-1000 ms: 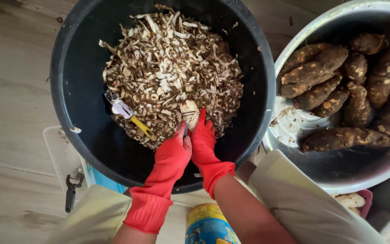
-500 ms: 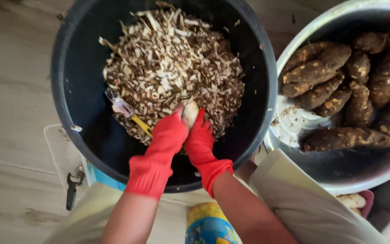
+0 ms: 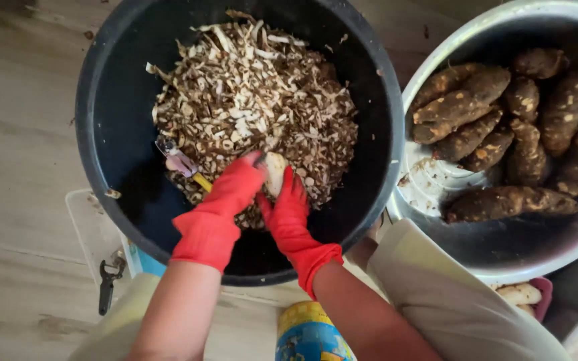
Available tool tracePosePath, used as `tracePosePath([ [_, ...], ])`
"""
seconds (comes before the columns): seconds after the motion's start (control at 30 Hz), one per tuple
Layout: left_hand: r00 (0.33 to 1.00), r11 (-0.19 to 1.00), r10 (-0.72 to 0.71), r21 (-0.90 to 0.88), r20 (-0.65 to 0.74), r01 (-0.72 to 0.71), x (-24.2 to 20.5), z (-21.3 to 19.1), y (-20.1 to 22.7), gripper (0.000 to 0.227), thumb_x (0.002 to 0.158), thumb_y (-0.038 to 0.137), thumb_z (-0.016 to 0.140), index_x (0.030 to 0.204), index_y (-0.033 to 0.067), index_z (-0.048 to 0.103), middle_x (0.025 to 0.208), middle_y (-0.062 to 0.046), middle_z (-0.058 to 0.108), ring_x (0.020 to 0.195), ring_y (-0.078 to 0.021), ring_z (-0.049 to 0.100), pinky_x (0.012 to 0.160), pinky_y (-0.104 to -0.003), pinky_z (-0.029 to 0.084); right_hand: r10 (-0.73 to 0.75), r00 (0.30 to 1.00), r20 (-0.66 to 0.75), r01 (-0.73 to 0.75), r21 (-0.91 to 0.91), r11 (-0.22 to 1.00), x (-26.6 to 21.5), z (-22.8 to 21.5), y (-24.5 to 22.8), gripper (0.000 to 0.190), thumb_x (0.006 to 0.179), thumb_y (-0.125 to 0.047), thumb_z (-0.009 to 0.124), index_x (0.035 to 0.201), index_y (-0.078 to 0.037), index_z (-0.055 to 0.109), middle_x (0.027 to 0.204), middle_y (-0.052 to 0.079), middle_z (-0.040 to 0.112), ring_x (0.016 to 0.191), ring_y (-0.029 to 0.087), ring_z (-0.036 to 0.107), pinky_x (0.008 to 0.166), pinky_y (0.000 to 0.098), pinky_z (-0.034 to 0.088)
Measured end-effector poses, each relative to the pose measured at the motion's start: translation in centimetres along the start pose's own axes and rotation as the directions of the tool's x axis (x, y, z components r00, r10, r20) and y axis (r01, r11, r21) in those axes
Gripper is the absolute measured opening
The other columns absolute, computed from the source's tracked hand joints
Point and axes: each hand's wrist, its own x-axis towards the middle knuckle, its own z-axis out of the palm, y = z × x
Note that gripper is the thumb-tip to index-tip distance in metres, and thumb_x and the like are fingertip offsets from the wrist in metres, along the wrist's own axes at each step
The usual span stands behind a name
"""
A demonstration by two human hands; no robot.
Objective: Peeling root vegetables with a hand peeler and placing them in a bowl.
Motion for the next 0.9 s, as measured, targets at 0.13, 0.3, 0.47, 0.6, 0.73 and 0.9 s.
tracePosePath([
  [0.13, 0.999, 0.814, -0.039, -0.581, -0.03, 0.015, -0.5, 2.8, -3.8, 0.054, 0.1, 0.043, 0.059, 0.151, 0.03, 0.049, 0.079, -0.016, 0.073, 0.049, -0.0225, 0.066, 0.045, -0.036, 0.065, 0.292, 0.951, 0.1, -0.309, 0.327, 0.893, 2.8, -1.9, 0.1, 0.086, 0.065, -0.053, 0.092, 0.14, -0.026, 0.061, 0.127, 0.006, 0.067, 0.119, 0.027, 0.067, 0.095, 0.0399, 0.057],
  [0.3, 0.998, 0.908, -0.018, -0.418, -0.055, -0.006, -7.6, 2.8, -1.8, 0.052, 0.104, 0.044, 0.045, 0.156, 0.0379, 0.044, 0.096, -0.018, 0.074, 0.067, -0.0269, 0.073, 0.064, -0.035, 0.068, 0.125, 0.992, 0.022, -0.125, -0.006, 0.992, 3.5, -2.1, 0.2, 0.059, 0.063, -0.056, 0.083, 0.113, -0.025, 0.074, 0.094, 0.003, 0.072, 0.09, 0.027, 0.075, 0.07, 0.0424, 0.064],
  [0.47, 0.993, 0.996, 0.03, -0.081, -0.113, -0.039, -17.5, 0.8, 3.0, 0.057, 0.104, 0.039, 0.036, 0.161, 0.037, 0.033, 0.131, -0.026, 0.066, 0.126, -0.0417, 0.062, 0.112, -0.052, 0.05, 0.284, 0.921, 0.266, -0.302, 0.026, 0.953, 2.8, -8.5, -4.1, 0.045, 0.076, -0.04, 0.074, 0.11, -0.011, 0.073, 0.103, 0.016, 0.072, 0.097, 0.042, 0.073, 0.077, 0.0562, 0.061],
  [0.6, 0.999, 0.973, -0.04, 0.226, -0.026, 0.045, -13.2, 5.2, 0.0, 0.059, 0.103, 0.049, 0.033, 0.16, 0.0538, 0.016, 0.122, -0.014, 0.07, 0.122, -0.0316, 0.067, 0.106, -0.053, 0.052, 0.308, 0.899, 0.311, -0.272, -0.152, 0.95, 4.2, -6.8, -3.2, 0.04, 0.084, -0.033, 0.069, 0.119, -0.013, 0.068, 0.117, 0.016, 0.07, 0.104, 0.046, 0.07, 0.081, 0.0606, 0.059],
  [0.73, 0.997, 0.99, 0.055, 0.136, -0.062, -0.046, -13.1, 1.9, 3.1, 0.054, 0.105, 0.038, 0.032, 0.158, 0.0331, 0.03, 0.121, -0.023, 0.069, 0.124, -0.0418, 0.064, 0.105, -0.059, 0.049, 0.263, 0.91, 0.32, -0.211, -0.188, 0.959, 4.8, -0.8, 1.4, 0.038, 0.094, -0.02, 0.059, 0.131, -0.011, 0.064, 0.129, 0.017, 0.066, 0.11, 0.046, 0.068, 0.085, 0.0644, 0.057],
  [0.9, 0.998, 0.947, -0.041, 0.316, -0.042, 0.052, -9.7, 1.9, 2.4, 0.059, 0.1, 0.053, 0.036, 0.158, 0.0477, 0.031, 0.129, -0.016, 0.07, 0.127, -0.0341, 0.063, 0.103, -0.051, 0.052, 0.151, 0.96, 0.236, -0.088, -0.259, 0.962, 3.6, -3.8, -1.1, 0.037, 0.087, -0.018, 0.067, 0.122, -0.005, 0.062, 0.119, 0.018, 0.068, 0.108, 0.043, 0.067, 0.082, 0.0598, 0.06],
])
